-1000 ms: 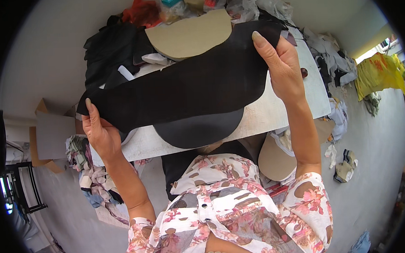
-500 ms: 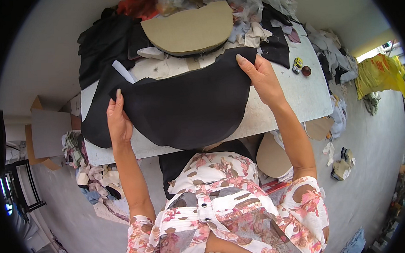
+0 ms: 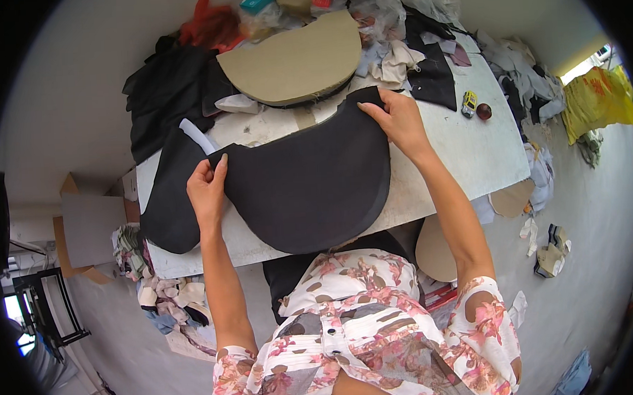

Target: The person repeatedly picks up, unfolds, and places down black and beige fabric pieces on a white table. The person handles the pieces one at a time, smoothing them out and occasionally stacking them.

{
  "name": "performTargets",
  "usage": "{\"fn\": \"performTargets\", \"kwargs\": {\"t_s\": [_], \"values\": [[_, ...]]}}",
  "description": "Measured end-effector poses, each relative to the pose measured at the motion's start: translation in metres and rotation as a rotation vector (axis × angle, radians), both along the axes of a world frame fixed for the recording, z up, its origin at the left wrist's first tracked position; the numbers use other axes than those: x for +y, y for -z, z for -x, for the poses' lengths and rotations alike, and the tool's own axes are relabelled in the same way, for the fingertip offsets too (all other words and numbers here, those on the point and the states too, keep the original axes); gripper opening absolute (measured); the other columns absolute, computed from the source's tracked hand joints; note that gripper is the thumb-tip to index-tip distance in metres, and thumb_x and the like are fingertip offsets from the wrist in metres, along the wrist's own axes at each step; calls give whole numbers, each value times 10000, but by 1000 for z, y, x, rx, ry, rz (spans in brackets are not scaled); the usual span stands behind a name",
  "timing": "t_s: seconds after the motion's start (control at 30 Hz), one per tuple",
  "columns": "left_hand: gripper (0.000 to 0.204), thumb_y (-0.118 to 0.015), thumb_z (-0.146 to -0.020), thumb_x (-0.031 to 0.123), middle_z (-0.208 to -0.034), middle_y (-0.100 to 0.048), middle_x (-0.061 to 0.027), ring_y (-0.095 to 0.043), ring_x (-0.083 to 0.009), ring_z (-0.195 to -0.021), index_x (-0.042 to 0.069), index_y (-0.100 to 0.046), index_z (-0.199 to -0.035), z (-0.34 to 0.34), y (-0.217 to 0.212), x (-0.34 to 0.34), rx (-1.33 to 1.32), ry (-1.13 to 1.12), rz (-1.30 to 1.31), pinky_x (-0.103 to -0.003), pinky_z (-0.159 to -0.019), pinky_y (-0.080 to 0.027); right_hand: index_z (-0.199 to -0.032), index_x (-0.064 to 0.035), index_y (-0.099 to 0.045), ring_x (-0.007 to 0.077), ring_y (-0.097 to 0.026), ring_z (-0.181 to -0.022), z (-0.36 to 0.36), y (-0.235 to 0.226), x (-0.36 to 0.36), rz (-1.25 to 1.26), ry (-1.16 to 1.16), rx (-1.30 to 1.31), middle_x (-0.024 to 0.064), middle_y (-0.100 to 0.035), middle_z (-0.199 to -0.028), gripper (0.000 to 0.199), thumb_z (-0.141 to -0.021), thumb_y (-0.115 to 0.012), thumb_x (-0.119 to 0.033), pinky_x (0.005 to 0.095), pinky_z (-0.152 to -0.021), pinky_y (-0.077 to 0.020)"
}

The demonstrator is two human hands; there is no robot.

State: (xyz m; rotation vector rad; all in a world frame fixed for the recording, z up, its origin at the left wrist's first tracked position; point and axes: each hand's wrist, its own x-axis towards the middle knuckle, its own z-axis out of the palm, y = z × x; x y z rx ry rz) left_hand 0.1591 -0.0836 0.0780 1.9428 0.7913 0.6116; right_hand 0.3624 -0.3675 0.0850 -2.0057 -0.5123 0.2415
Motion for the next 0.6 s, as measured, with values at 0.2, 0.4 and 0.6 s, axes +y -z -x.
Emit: {"fn": "performTargets", "kwargs": {"t_s": [0.2, 0.4, 0.6], "values": [[303, -722, -876, 244, -565, -474, 67, -358, -10, -539, -8, -596, -763, 0, 0, 3, 43, 14, 98, -218, -485, -292, -921, -53, -646, 267, -613, -789, 8, -17, -2, 224, 108, -841, 55, -625, -784, 248, -789, -757, -232, 364, -690, -508], [216, -713, -897, 217, -702, -598, 63, -441, 12, -557, 8, -669, -933, 1, 13, 13, 9, 60, 144, -163, -473, -278, -926, -98, -633, 241, -604, -926, 75, -55, -18, 58, -801, -712, 27, -619, -928, 286, -682, -776, -142, 346, -716, -490], [209, -709, -900, 208, -716, -613, 58, -457, 13, -565, 9, -668, -950, 2, 22, 19, -34, 83, 164, -158, -474, -288, -871, -62, -607, 224, -554, -970, 96, -36, -24, 256, -966, -853, 58, -575, -934, 197, -704, -684, -133, 336, -725, -426]]}}
